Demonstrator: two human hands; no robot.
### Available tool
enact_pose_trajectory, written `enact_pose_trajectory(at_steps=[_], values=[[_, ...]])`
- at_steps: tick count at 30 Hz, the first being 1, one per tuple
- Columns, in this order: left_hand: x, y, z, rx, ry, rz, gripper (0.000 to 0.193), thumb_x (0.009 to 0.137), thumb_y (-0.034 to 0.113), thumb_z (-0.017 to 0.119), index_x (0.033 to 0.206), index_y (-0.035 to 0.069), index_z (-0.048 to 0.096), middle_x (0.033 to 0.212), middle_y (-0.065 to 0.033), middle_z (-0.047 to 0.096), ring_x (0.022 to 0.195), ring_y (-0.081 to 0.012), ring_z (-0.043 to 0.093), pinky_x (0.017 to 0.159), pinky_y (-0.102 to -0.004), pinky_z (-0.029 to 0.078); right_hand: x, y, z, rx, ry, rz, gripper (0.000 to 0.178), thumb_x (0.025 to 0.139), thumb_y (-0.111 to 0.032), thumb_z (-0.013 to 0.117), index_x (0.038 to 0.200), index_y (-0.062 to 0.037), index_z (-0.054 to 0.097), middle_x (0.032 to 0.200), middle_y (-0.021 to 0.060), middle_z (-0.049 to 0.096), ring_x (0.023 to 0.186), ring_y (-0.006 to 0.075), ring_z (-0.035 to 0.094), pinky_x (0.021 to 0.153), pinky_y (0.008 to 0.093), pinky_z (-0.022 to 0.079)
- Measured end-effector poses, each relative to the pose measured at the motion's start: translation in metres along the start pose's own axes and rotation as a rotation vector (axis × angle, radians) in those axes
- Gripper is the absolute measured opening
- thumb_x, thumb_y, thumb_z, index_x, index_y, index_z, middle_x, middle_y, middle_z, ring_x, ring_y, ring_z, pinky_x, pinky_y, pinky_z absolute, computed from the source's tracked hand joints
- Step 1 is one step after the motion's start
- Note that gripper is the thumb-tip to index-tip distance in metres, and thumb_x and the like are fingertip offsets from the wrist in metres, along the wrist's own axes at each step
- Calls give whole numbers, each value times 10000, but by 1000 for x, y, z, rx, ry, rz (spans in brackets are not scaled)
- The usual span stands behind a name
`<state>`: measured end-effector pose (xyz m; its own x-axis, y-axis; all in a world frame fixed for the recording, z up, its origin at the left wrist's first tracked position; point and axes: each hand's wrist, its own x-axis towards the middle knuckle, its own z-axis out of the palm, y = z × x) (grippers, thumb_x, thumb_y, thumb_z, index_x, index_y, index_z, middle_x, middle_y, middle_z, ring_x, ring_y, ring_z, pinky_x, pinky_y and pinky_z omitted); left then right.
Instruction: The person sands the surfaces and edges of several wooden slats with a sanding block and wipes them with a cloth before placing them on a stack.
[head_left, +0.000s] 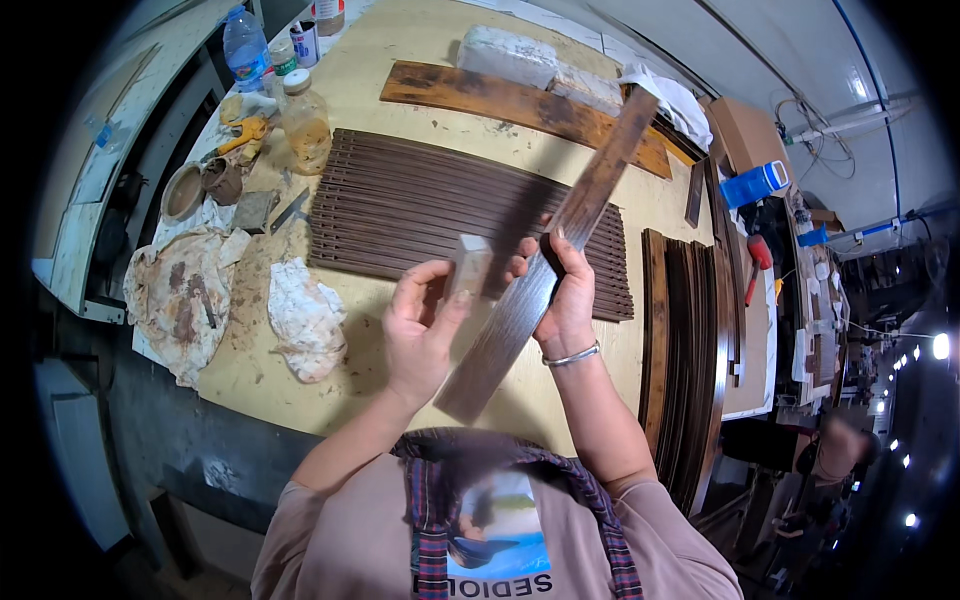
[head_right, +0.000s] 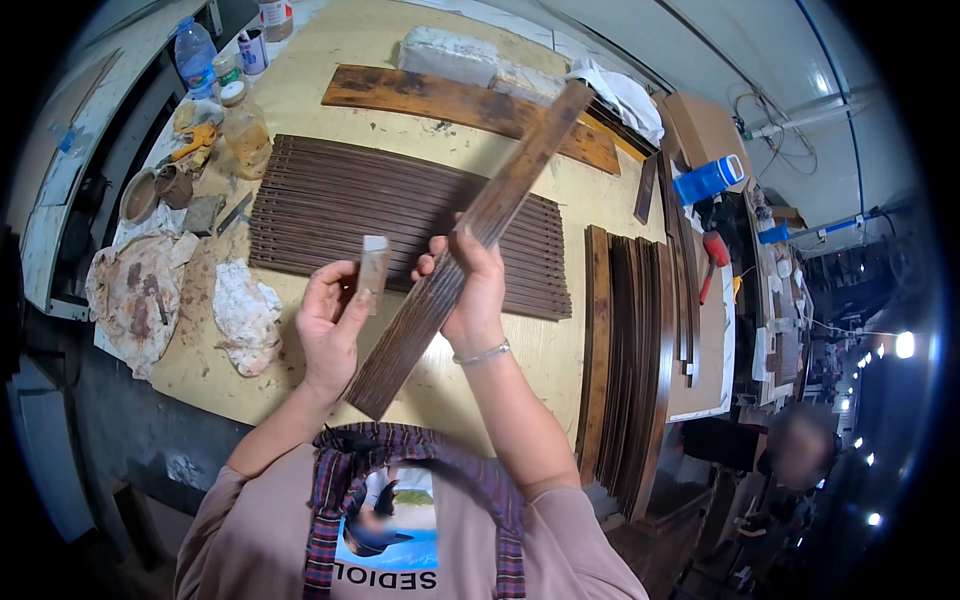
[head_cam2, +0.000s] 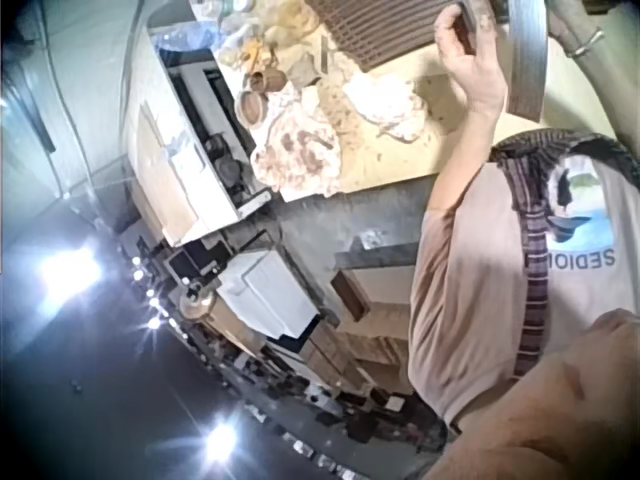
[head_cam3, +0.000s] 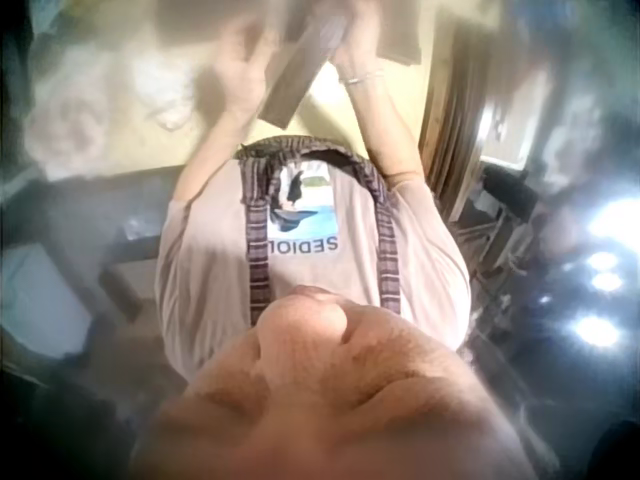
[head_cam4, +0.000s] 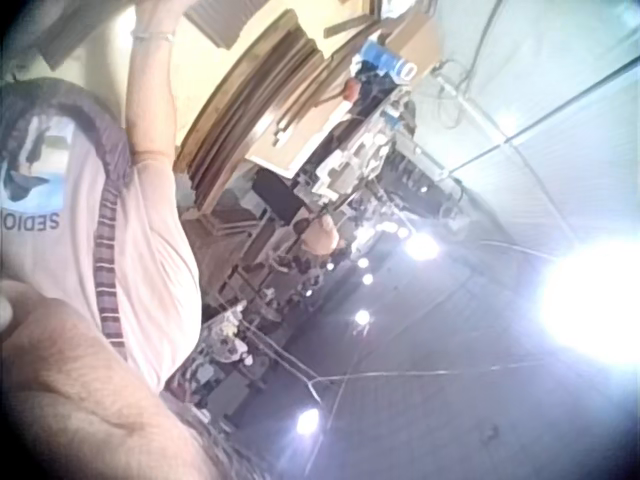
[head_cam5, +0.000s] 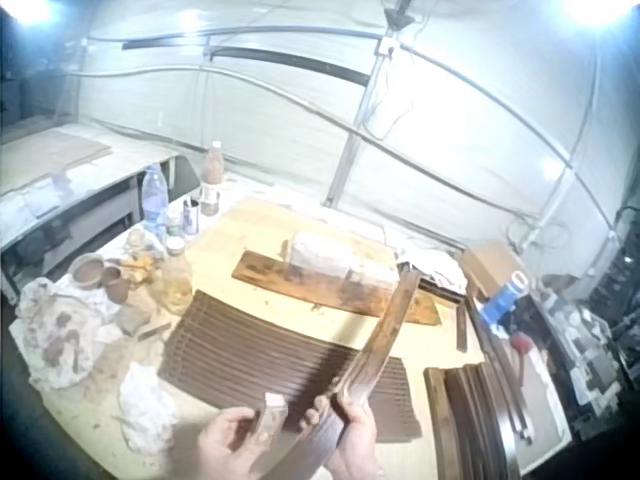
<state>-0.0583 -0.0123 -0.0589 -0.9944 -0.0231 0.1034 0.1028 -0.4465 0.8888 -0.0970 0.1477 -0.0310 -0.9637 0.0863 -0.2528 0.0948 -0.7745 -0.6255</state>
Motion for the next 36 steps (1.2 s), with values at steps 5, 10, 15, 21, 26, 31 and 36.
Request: enact_pose_trajectory(at_steps=[5,10,15,21,26,31,36], values=[[3,10,-15,126,54,90,377,835,34,685,1175,-10,528,1091,-95,591,990,-176,583,859,-298,484,13,-14,6,25,60,-98,280,980,-320,478,1158,-112,422,759,95,536,603,218,545,555,393,492],[-17,25,-26,633,-273,562,394,700,56,764,1059,44,603,1051,-132,611,941,-280,608,799,-367,514,28,-31,-15,12,250,-276,267,1007,-379,416,1099,-132,461,774,80,545,645,224,525,633,415,477],[12,0,-51,883,-43,525,399,673,46,768,1036,34,603,1033,-132,617,939,-276,609,801,-369,515,19,-30,-23,-2,266,-309,269,1004,-391,433,1084,-135,454,770,72,536,658,224,518,648,411,464],[-13,33,-25,749,-379,625,365,657,28,758,996,56,626,1030,-115,631,914,-283,613,787,-373,523,16,-35,-28,19,236,-343,209,1016,-300,412,1120,-121,440,782,84,544,658,238,547,618,425,481],[9,-19,-71,596,78,182,278,779,-3,692,1043,12,606,1013,-97,630,917,-201,615,808,-319,510,-8,-51,-7,24,-100,-419,300,1007,-343,460,1220,-131,447,830,73,547,718,229,554,686,406,493],[7,-8,-76,296,90,-19,274,865,-27,635,1128,-41,561,1002,-59,607,903,-110,586,770,-253,500,-7,-83,14,-278,-33,-410,445,924,-272,639,1252,-48,436,851,71,569,762,216,621,716,402,544],[0,-1,-69,238,93,-74,280,878,-19,626,1143,-56,545,997,-77,619,871,-105,601,766,-236,498,3,-60,-9,-396,-103,-704,403,955,-285,583,1212,-32,402,792,72,557,628,139,565,544,247,467]])
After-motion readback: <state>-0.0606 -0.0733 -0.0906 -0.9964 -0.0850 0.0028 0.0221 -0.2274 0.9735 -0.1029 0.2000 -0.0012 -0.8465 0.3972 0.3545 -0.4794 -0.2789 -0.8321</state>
